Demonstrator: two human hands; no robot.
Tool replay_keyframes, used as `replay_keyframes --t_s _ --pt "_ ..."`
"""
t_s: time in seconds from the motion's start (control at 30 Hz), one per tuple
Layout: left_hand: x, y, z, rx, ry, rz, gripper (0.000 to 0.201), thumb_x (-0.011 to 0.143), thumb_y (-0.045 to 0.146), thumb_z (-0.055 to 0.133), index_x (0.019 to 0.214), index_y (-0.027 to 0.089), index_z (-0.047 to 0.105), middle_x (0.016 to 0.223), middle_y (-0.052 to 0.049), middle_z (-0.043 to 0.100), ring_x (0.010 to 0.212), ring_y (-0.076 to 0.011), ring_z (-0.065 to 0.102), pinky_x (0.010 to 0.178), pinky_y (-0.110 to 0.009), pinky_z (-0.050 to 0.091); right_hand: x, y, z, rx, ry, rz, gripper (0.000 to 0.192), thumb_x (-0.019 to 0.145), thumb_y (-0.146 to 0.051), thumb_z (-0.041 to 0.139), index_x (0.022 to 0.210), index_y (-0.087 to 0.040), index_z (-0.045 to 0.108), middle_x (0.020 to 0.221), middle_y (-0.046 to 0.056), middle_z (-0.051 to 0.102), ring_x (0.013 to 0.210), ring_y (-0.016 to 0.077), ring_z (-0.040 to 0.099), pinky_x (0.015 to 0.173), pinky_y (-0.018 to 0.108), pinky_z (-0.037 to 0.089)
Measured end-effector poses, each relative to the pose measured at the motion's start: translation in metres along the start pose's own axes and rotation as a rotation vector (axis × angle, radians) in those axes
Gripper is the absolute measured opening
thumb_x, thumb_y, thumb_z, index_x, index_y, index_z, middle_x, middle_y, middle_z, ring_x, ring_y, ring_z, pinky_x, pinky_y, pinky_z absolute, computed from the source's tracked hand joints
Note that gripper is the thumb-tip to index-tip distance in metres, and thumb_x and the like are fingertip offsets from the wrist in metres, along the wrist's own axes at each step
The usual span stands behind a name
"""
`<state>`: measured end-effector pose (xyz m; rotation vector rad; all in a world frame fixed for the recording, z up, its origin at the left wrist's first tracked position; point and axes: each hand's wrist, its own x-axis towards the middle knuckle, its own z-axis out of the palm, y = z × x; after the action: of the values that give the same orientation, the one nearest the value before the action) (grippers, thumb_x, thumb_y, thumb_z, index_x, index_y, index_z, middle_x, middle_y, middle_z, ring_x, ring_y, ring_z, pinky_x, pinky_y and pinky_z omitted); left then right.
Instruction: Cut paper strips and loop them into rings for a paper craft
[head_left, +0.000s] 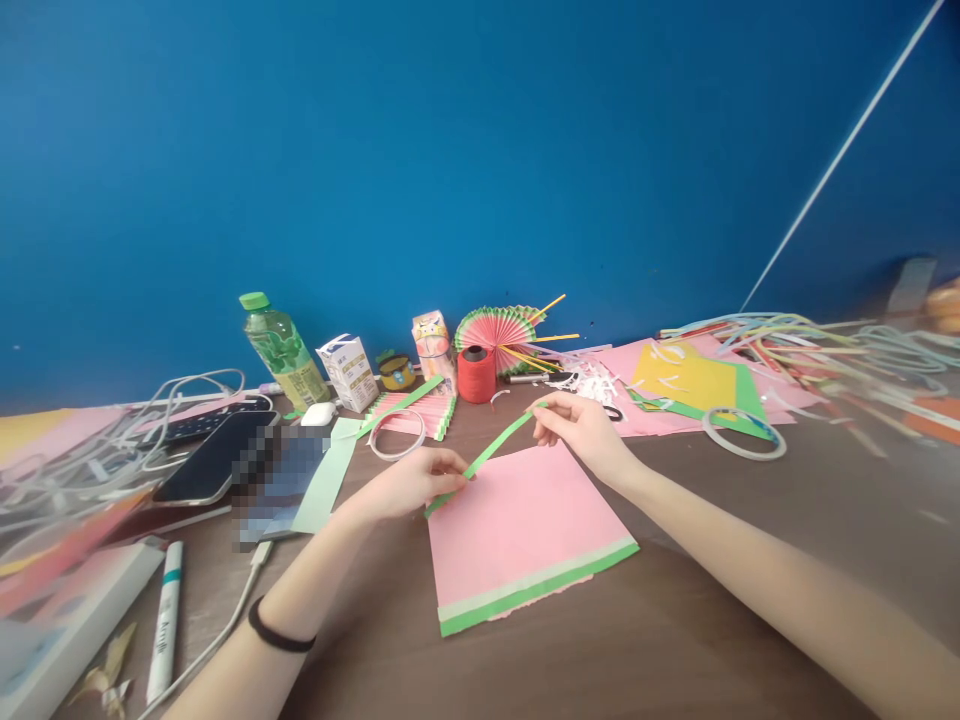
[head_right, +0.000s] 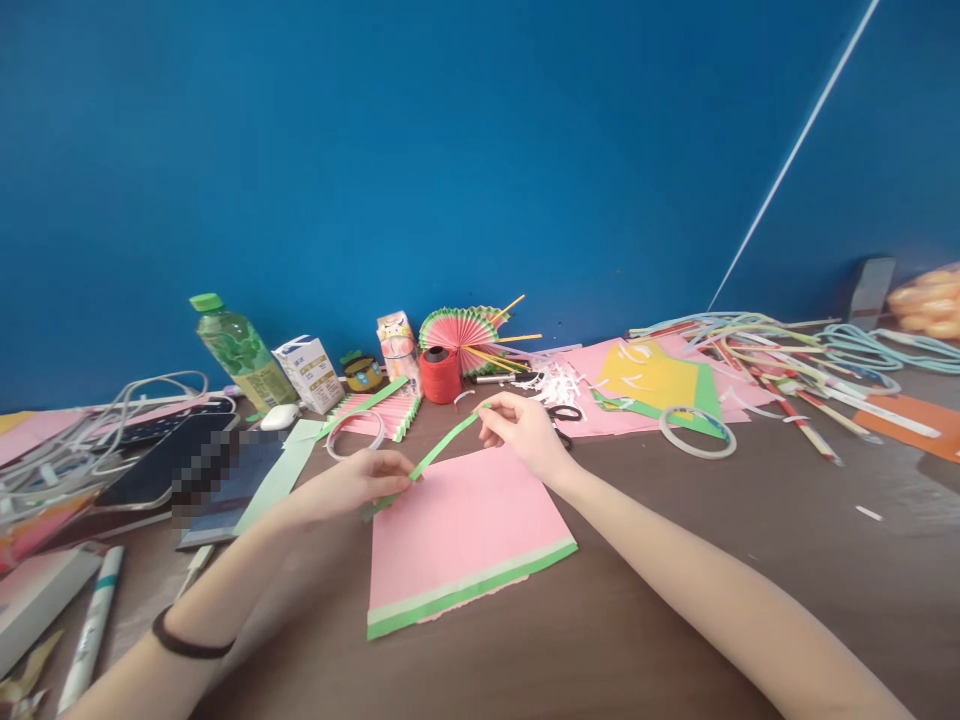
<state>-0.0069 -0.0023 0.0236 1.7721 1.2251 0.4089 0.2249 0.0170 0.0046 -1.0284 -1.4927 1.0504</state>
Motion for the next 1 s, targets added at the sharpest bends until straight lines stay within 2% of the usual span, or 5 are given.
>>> replay_keyframes --t_s 0.33,0.53,0.73,0.9,1.0 --pt "0.004 -0.009 -0.01 -0.129 -0.056 -0.139 0.023 0.06 0.033 0.062 0.074 0.014 0.06 0.067 -0.001 0.059 0.061 -0.0114 0.054 0.058 -0.023 0.044 0.004 0.003 -0.007 0.028 0.064 -0.007 0.022 0.073 -0.036 0.057 0.077 -0.015 0.058 0.056 -0.001 0.057 0.049 0.0096 0.054 0.05 0.023 0.044" --pt "0.007 -0.017 -0.014 -0.135 -0.002 -0.159 0.023 0.059 0.033 0.062 0.071 0.014 0.057 0.063 -0.001 0.06 0.059 -0.0125 0.056 0.06 -0.026 0.046 0.004 0.002 -0.009 -0.054 0.099 0.009 0.027 0.07 -0.041 0.058 0.065 -0.015 0.058 0.054 0.0 0.057 0.048 0.0104 0.053 0.049 0.023 0.044" --pt "0.006 -0.015 -0.013 -0.089 0.114 -0.159 0.018 0.061 0.033 0.059 0.063 0.015 0.054 0.056 0.0 0.058 0.053 -0.0111 0.054 0.056 -0.024 0.046 0.006 0.009 -0.015 -0.355 0.085 -0.032 0.031 0.075 -0.04 0.051 0.055 -0.016 0.053 0.053 0.001 0.058 0.051 0.0126 0.055 0.055 0.024 0.043" --pt "0.006 -0.014 -0.017 0.066 0.112 -0.127 0.017 0.061 0.034 0.056 0.061 0.017 0.055 0.059 0.002 0.057 0.057 -0.0104 0.051 0.053 -0.02 0.043 0.008 0.018 -0.018 -0.722 0.116 -0.114 0.032 0.076 -0.039 0.048 0.051 -0.018 0.048 0.05 0.0 0.055 0.049 0.0132 0.049 0.053 0.024 0.035" --pt "0.007 -0.015 -0.021 0.168 0.105 -0.122 0.016 0.061 0.033 0.054 0.063 0.017 0.057 0.062 0.002 0.058 0.06 -0.0115 0.051 0.055 -0.021 0.041 0.01 0.024 -0.018 -0.823 0.11 -0.102 0.032 0.075 -0.04 0.048 0.052 -0.018 0.049 0.05 0.001 0.054 0.049 0.0134 0.047 0.051 0.024 0.032"
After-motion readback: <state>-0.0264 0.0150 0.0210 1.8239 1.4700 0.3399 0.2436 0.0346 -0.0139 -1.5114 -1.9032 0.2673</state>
